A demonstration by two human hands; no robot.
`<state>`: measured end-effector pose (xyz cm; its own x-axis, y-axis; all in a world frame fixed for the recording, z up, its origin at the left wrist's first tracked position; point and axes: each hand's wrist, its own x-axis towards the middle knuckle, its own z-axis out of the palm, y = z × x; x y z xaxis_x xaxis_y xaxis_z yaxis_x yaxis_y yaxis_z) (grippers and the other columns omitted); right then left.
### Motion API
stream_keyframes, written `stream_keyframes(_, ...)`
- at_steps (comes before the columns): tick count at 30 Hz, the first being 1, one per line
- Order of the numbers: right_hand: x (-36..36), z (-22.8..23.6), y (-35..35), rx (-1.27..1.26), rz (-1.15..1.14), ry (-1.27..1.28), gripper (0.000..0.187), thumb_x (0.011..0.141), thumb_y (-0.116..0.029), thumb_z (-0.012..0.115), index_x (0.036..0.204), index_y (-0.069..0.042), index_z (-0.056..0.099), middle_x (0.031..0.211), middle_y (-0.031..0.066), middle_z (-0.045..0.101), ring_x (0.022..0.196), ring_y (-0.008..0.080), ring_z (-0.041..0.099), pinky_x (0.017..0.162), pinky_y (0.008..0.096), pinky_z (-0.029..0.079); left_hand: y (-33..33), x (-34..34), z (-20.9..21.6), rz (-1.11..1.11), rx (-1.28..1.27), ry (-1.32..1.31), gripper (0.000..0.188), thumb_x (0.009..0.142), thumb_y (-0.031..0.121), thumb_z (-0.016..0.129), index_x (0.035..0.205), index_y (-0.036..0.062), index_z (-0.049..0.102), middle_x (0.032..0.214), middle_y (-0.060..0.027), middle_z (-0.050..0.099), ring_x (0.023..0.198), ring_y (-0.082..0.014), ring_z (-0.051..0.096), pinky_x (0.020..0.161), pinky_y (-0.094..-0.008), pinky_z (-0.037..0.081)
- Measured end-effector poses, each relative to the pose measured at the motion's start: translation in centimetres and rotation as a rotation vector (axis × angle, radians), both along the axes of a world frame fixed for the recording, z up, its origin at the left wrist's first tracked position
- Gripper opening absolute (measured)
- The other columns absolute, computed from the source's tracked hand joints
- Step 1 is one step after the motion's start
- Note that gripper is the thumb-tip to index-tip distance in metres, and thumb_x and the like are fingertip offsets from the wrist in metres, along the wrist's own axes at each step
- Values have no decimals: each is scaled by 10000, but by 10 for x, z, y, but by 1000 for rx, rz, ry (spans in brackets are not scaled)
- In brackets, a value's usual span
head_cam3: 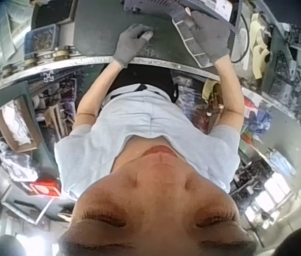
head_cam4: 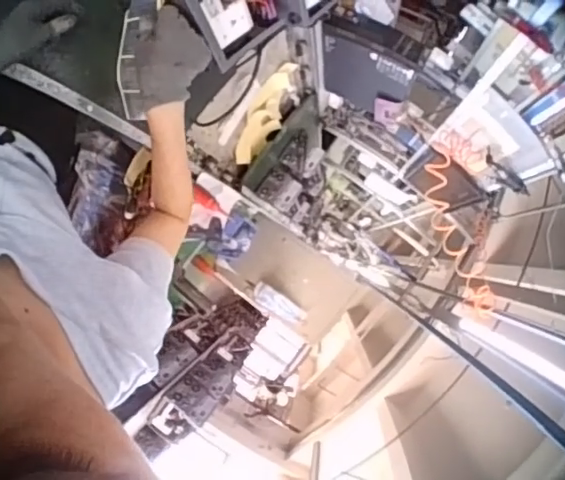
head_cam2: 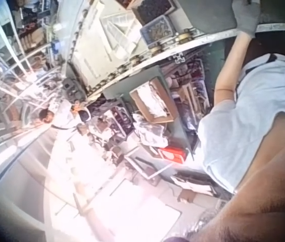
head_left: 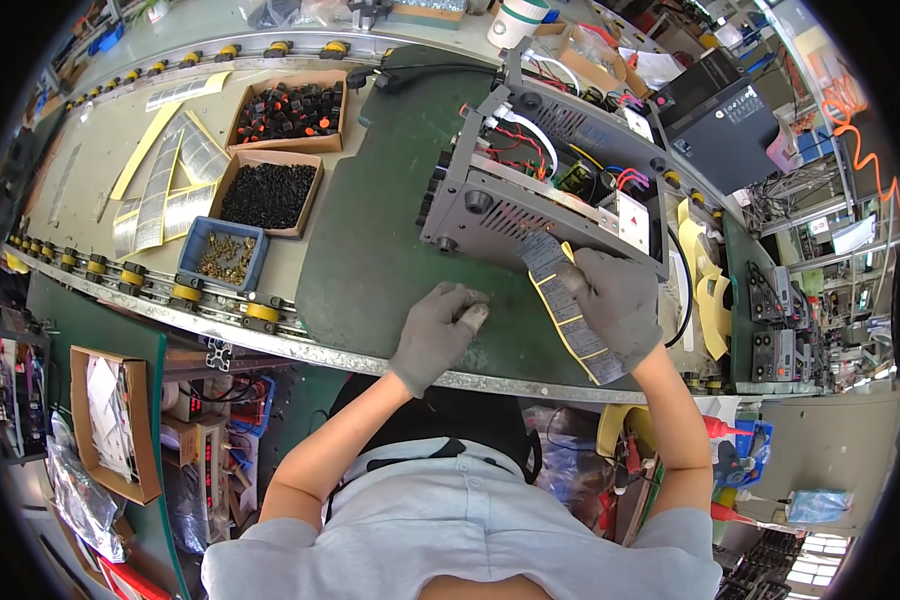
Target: Assembling and securing components inside solar inverter enclosures on a production line.
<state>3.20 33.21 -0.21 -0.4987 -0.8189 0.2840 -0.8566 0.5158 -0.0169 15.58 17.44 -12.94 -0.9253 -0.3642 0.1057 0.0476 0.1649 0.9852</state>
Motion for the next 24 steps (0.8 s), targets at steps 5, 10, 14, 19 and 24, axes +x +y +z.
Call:
stream_keyframes(5,-1,1,4,-12,-24,8,175,805,-224,633,737,-80,559,620,101,545,563,279,568,506,378,416,-2,-1,5,-21,-38,-11,168,833,139,605,955,32,649,866,-112,590,728,-240,581,667,-316,473)
stream_keyframes(10,-5,-3,8,-12,-30,31,182,805,-240,636,731,-91,563,587,100,540,537,278,565,495,379,416,-1,0,8,-20,-28,-27,147,832,100,608,944,11,644,859,-97,589,733,-182,564,659,-284,456)
stream_keyframes(14,-6,-3,8,-21,-25,42,191,806,-249,638,716,-98,564,569,101,534,522,276,562,485,378,418,-2,0,8,-25,-45,-41,177,836,151,607,962,37,654,874,-106,595,737,-222,583,677,-312,473)
stream_keyframes(19,-6,-4,10,-44,-15,50,192,806,-244,636,707,-97,562,569,101,532,522,272,563,487,376,423,0,0,9,-17,-28,-46,172,833,150,611,958,41,654,880,-105,597,722,-218,583,669,-308,472)
stream_keyframes(24,-6,-3,11,-41,-16,36,174,802,-221,631,711,-92,558,582,92,535,527,266,567,488,369,424,1,-1,9,-14,-28,-64,171,833,150,612,955,36,652,888,-107,598,718,-217,585,665,-306,472)
